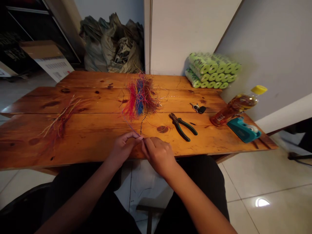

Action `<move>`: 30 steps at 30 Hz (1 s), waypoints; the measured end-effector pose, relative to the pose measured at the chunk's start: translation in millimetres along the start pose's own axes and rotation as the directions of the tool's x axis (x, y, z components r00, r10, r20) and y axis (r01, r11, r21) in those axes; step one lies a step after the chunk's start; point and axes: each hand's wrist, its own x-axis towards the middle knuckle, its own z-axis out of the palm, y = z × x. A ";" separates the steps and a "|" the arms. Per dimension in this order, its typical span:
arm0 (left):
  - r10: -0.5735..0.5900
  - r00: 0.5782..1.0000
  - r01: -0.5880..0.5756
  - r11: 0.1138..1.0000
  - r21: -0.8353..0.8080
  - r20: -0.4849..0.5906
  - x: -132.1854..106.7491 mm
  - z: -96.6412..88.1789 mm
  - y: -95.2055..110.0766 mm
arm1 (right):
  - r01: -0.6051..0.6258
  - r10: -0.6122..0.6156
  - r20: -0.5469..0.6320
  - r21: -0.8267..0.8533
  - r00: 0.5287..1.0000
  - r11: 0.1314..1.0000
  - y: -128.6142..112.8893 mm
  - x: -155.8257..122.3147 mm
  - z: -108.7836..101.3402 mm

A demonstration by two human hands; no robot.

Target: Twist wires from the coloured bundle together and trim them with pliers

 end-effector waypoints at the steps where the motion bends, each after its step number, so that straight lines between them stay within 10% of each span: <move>1: -0.008 1.000 0.008 1.000 -0.002 -0.004 -0.1 0.7 0.5 | -0.032 0.032 -0.009 0.032 0.999 0.999 -0.4 1.1 0.8; 4: -0.059 0.997 0.063 0.994 -0.084 0.052 1.0 -1.8 1.3 | -0.262 0.246 0.092 0.413 0.965 0.872 -2.8 6.6 0.3; 9: -0.027 0.970 0.109 0.937 -0.332 0.242 1.7 -8.5 0.0 | -0.618 0.214 0.600 0.785 0.771 0.027 -5.5 11.0 -5.1; 12: 0.024 0.965 0.093 0.901 -0.425 0.263 0.7 -8.8 -1.1 | -0.662 0.104 0.688 0.721 0.718 -0.205 -6.9 9.2 -4.5; 15: 0.034 0.983 0.051 0.894 -0.446 0.181 -0.2 -7.5 -0.9 | -0.630 0.118 0.640 0.768 0.759 -0.110 -8.7 8.2 -3.4; 18: -0.022 0.997 0.051 0.896 -0.441 0.072 -0.7 -3.7 -0.3 | -0.493 0.222 0.440 0.783 0.870 0.379 -8.3 8.3 -4.3; 20: -0.072 0.997 0.077 0.896 -0.438 0.028 -0.9 0.8 -0.7 | -0.299 0.206 0.227 0.545 0.952 0.783 -6.2 7.6 -4.6; 22: -0.112 0.994 0.100 0.893 -0.438 0.000 -1.3 6.1 -2.2 | -0.085 0.074 0.071 0.179 0.995 0.980 -3.3 6.3 -3.5; 25: -0.160 0.986 0.120 0.889 -0.443 -0.052 -2.5 12.3 -5.3 | 0.026 -0.024 0.033 -0.053 0.999 0.998 0.4 5.9 -1.1; 28: -0.169 0.984 0.127 0.889 -0.440 -0.056 -3.3 12.2 -5.8 | -0.186 0.162 0.106 0.285 0.981 0.940 2.0 8.9 -2.2; 30: -0.168 0.985 0.160 0.873 -0.460 0.024 -2.8 8.3 -4.0 | -0.404 0.265 0.310 0.606 0.913 0.685 1.5 10.9 -4.4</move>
